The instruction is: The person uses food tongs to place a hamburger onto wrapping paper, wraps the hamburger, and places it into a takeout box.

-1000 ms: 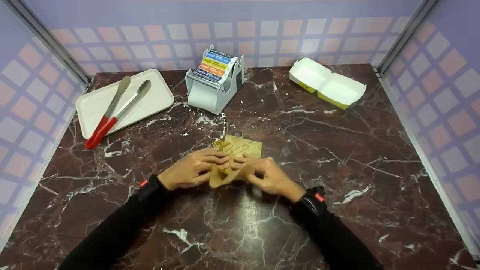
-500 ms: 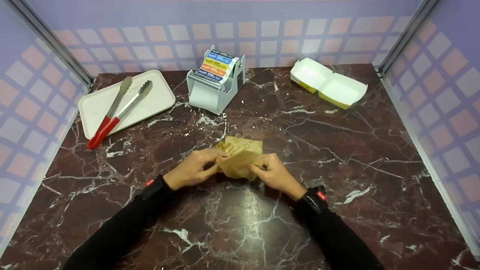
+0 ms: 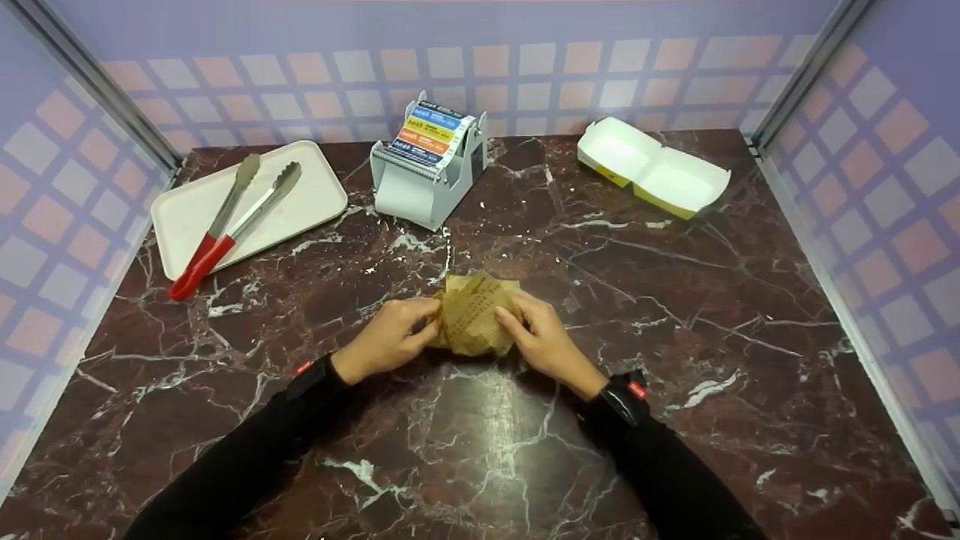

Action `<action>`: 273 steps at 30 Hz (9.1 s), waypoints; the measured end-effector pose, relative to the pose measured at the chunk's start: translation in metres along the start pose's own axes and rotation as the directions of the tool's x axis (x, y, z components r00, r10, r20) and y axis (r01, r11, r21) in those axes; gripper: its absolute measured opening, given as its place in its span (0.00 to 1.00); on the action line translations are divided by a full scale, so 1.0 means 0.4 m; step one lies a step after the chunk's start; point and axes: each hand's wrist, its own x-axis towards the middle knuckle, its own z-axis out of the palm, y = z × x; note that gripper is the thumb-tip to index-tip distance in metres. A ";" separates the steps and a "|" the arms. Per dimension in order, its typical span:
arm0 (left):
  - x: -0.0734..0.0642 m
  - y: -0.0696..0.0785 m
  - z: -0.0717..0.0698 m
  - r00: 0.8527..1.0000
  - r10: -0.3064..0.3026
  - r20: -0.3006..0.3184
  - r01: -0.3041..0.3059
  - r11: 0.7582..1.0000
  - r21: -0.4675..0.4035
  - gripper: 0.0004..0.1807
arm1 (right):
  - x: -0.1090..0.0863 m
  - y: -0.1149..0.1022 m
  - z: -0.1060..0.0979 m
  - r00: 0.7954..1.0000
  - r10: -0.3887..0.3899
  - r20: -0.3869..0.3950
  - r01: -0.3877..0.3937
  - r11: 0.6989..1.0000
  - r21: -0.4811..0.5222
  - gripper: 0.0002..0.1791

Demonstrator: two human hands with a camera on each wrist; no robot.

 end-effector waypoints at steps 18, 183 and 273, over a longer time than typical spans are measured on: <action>-0.021 0.008 0.017 0.990 0.104 -0.094 -0.096 0.991 0.091 0.24 | 0.033 -0.026 0.032 0.940 0.260 -0.223 -0.252 0.966 0.063 0.05; 0.046 -0.007 0.059 0.962 -0.167 0.214 0.097 0.947 0.306 0.57 | 0.050 0.016 0.036 0.959 0.184 0.215 0.003 0.753 -0.659 0.53; 0.045 0.000 0.050 0.949 -0.199 0.245 0.108 0.935 0.339 0.55 | 0.438 0.010 0.156 0.766 0.614 0.190 -0.642 0.749 0.164 0.34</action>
